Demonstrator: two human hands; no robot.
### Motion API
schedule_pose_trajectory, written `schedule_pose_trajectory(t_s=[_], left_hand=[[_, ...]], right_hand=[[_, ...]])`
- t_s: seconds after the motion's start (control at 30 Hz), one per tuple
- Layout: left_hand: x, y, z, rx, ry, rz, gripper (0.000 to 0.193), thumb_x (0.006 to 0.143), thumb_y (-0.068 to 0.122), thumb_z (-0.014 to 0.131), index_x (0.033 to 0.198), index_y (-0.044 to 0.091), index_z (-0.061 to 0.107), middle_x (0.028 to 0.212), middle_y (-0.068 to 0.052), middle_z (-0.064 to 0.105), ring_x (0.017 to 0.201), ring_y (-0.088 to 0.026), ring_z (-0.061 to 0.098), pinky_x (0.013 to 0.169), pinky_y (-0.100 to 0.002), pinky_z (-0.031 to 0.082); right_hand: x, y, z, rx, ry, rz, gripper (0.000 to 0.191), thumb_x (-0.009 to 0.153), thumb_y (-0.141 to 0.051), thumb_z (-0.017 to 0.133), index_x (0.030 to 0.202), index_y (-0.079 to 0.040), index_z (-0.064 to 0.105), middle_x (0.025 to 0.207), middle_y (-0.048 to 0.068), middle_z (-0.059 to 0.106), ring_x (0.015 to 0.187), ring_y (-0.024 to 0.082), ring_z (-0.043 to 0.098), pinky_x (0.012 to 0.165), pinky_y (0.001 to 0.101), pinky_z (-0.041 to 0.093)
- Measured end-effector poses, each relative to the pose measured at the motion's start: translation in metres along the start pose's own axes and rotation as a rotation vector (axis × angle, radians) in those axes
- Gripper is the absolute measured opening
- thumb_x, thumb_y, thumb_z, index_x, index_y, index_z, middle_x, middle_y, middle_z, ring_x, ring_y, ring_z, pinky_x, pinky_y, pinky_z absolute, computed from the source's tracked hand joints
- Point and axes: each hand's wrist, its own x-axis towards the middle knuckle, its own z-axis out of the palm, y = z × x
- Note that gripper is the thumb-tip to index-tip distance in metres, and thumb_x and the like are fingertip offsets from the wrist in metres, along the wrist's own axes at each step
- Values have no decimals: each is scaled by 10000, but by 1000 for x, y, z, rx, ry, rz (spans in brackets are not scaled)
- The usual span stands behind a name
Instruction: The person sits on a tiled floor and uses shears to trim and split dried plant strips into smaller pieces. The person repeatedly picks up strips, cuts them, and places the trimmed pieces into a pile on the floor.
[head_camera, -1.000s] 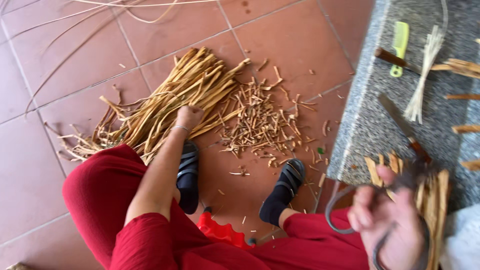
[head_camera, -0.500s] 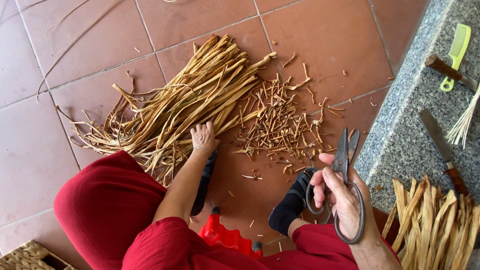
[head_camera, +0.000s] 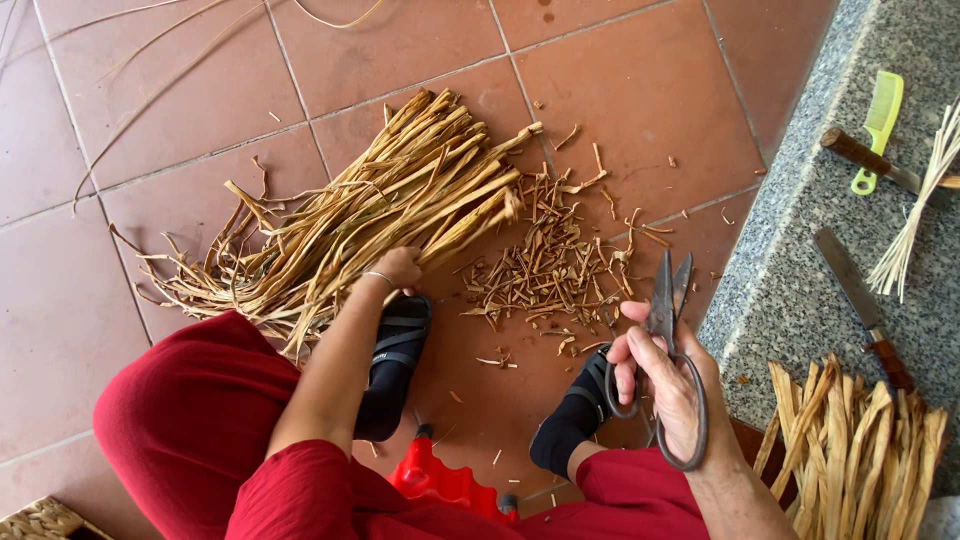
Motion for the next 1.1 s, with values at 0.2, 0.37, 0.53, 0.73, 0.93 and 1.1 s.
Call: schedule_pose_trajectory(t_s=[0.2, 0.37, 0.53, 0.73, 0.93, 1.1], left_hand=[[-31, 29, -54, -50, -63, 232, 291, 949, 389, 690, 991, 102, 683, 672, -66, 660, 587, -152, 617, 566, -344, 517], [-75, 63, -81, -570, -75, 462, 292, 1009, 359, 688, 947, 75, 657, 701, -3, 631, 590, -97, 586, 517, -285, 472], [-145, 113, -82, -718, -89, 611, 276, 994, 370, 675, 1020, 95, 674, 767, 15, 694, 670, -82, 646, 577, -251, 500], [-215, 147, -49, -594, -261, 566, 314, 983, 408, 612, 1150, 145, 655, 780, 24, 662, 687, -78, 630, 593, -260, 515], [-219, 132, -23, -494, -315, 669, 401, 1021, 464, 518, 1197, 116, 613, 791, 25, 615, 706, -68, 591, 627, -248, 520], [-207, 122, -9, -395, -291, 726, 439, 1036, 423, 547, 1240, 44, 630, 892, -4, 698, 825, -87, 675, 764, -288, 613]], right_hand=[[14, 3, 3, 72, -40, -8, 384, 1035, -248, 572, 1347, -25, 592, 863, 108, 658, 626, 146, 589, 540, 293, 488], [31, 11, 11, 269, -35, 0, 411, 1012, -354, 589, 1311, -72, 592, 919, 129, 691, 641, 148, 612, 551, 315, 520], [52, 17, 42, 500, -122, -44, 528, 915, -517, 642, 1238, -109, 552, 1049, 160, 747, 731, 175, 678, 633, 354, 575], [57, 4, 74, 578, -293, -309, 657, 882, -568, 771, 1300, -90, 601, 962, 62, 641, 794, 138, 631, 671, 312, 538], [56, -25, 70, 395, -191, -441, 475, 866, -295, 848, 1214, -42, 647, 1084, 45, 750, 696, 22, 508, 616, 197, 445], [56, -33, 68, 476, -124, -428, 399, 868, -179, 823, 1196, -55, 632, 1079, 65, 777, 703, 34, 539, 627, 198, 448]])
